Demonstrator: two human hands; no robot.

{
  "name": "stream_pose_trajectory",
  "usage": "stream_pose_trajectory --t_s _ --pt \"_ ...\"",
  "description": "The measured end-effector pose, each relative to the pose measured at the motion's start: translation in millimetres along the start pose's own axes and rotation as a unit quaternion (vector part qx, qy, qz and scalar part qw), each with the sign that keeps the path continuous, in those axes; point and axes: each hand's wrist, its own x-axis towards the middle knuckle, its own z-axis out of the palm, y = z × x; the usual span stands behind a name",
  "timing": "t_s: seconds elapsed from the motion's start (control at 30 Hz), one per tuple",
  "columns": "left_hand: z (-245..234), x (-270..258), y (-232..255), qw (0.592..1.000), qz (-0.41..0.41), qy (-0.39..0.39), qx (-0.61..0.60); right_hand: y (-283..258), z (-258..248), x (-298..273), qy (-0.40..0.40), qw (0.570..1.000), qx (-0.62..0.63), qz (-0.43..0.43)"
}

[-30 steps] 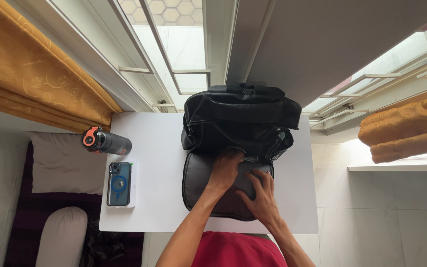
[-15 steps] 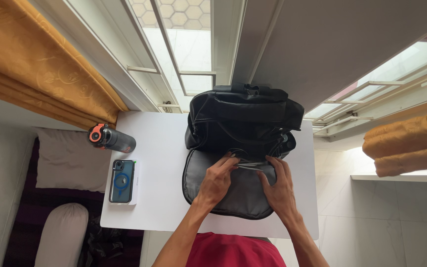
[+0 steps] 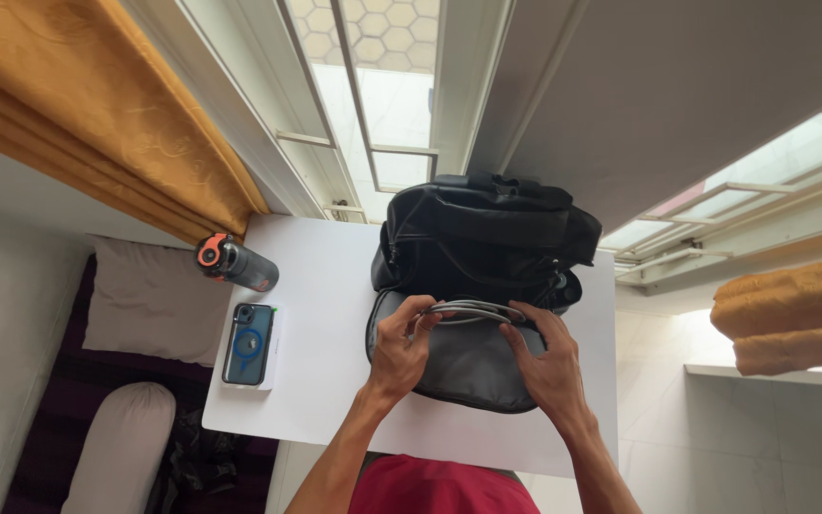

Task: The person packs a backpack on a small white table. They handle a phone and its case, coil charging cables, place a computer mouse and a small round container on the table, open the backpack's compartments, and zip and adjust the bag.

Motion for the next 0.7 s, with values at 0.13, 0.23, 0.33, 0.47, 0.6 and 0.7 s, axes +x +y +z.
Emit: stream_pose_trajectory --t_s 0.13,0.23,0.33,0.47,0.6,0.7 --pt "-11.7 -1.2 6.1 0.997 -0.074 0.016 -0.032 -14.8 2.6 5.3 -0.008 0.998 0.066 -0.021" --pt "-20.1 -1.6 10.8 0.993 -0.010 0.036 -0.110 -28.2 7.5 7.8 -0.026 0.990 0.136 0.002" --pt "-31.2 0.4 17.2 0.986 -0.004 0.046 -0.158 -43.1 15.3 10.1 -0.042 0.983 0.177 0.028" --pt "-55.8 -0.4 24.9 0.982 -0.040 0.049 -0.179 -61.8 32.5 13.6 -0.068 0.963 0.260 0.013" --pt "-89.6 -6.9 24.1 0.987 -0.027 0.038 -0.151 -80.0 58.8 12.3 -0.091 0.942 0.321 0.035" --pt "-118.9 -15.3 17.0 0.991 -0.038 0.026 -0.122 -95.0 83.4 9.4 -0.097 0.939 0.328 0.028"
